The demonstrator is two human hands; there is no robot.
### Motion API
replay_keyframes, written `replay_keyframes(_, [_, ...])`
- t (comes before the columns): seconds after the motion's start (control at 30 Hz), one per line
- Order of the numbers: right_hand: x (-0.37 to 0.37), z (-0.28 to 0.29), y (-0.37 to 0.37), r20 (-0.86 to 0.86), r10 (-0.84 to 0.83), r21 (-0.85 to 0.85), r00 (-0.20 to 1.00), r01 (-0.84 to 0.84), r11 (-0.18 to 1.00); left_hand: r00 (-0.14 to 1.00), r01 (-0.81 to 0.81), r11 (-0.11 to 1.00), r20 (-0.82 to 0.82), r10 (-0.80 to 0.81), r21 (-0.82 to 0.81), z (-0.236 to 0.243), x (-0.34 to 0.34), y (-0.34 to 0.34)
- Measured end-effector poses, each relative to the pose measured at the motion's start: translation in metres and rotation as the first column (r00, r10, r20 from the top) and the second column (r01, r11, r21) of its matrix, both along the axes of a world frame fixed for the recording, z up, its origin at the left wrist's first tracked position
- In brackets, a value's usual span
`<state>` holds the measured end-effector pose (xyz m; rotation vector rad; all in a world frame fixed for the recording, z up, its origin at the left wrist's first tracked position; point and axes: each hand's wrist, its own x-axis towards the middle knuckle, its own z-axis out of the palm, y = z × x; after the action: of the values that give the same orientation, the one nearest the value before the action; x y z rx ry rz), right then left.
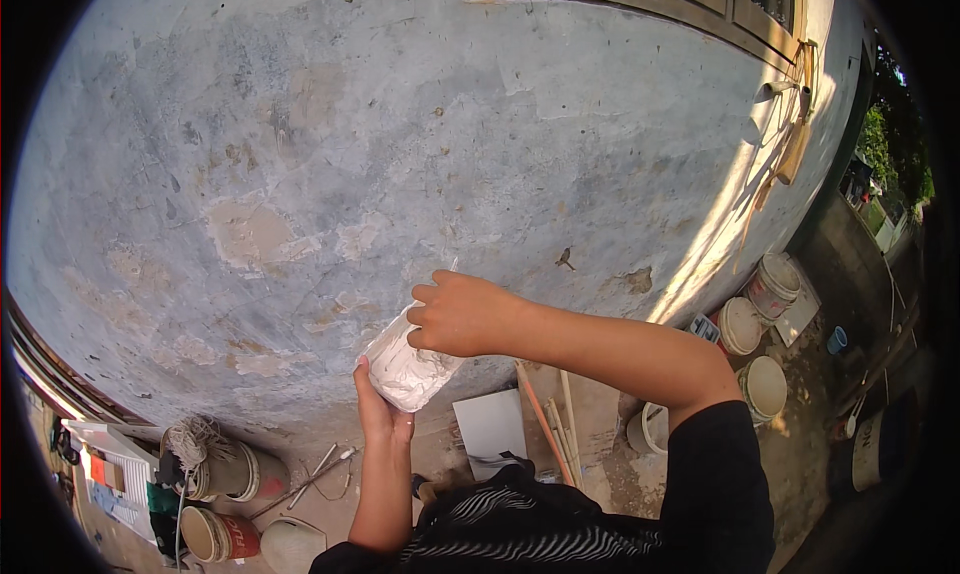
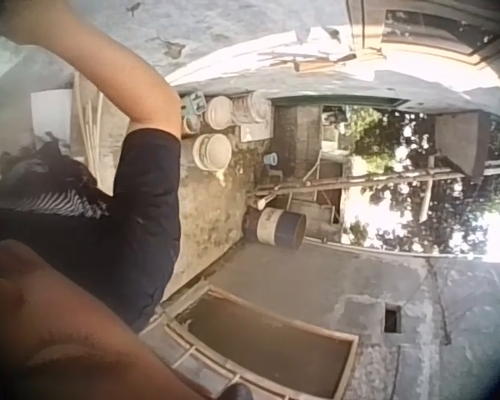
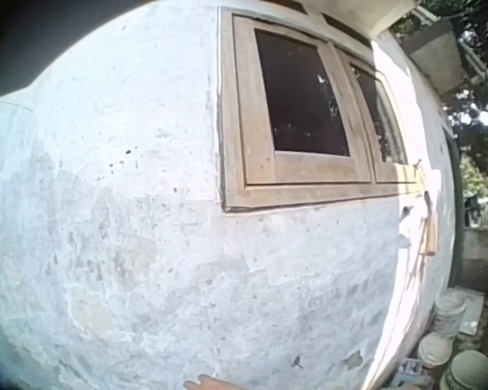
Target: Applying patching compound to a wall using a putty knife.
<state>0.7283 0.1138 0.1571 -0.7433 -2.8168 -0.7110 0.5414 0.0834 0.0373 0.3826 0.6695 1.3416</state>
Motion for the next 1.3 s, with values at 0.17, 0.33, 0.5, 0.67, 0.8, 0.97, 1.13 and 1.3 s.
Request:
replay_keyframes(0.17, [-0.011,-0.003,0.011,0.036,0.006,-0.033,0.999,-0.005,0.999,0.999,-0.032,0.999,0.014,0.032,0.009,-0.005,-0.007,0.005])
replay_keyframes(0.33, [-0.008,-0.009,0.02,-0.027,-0.025,-0.161,0.999,0.02,0.987,0.998,-0.056,0.998,0.019,0.056,0.01,-0.008,-0.011,0.008])
replay_keyframes(0.5, [-0.007,-0.005,0.019,-0.176,-0.139,-0.43,0.975,0.051,0.901,0.996,-0.082,0.996,0.035,0.081,0.027,-0.007,-0.012,0.009])
replay_keyframes(0.67, [-0.007,-0.004,0.002,-0.291,-0.345,-0.611,0.893,0.104,0.785,0.994,-0.096,0.995,0.058,0.093,0.041,-0.011,-0.009,0.007])
replay_keyframes(0.8, [-0.004,-0.013,-0.016,-0.386,-0.465,-0.657,0.797,0.117,0.745,0.997,-0.069,0.996,0.047,0.067,0.051,-0.017,-0.007,0.004])
replay_keyframes(0.97, [0.003,-0.024,-0.036,-0.497,-0.501,-0.653,0.708,0.075,0.754,0.998,-0.029,0.999,0.05,0.027,0.035,-0.021,-0.004,-0.001])
replay_keyframes(1.13, [0.005,-0.04,-0.046,-0.656,-0.449,-0.639,0.607,-0.13,0.758,0.997,0.047,0.998,0.058,-0.045,-0.036,-0.033,0.003,-0.008])
replay_keyframes(1.3, [0.027,-0.046,-0.054,-0.755,-0.573,-0.648,0.319,-0.231,0.725,0.988,0.152,0.988,0.039,-0.15,-0.035,-0.027,0.002,-0.017])
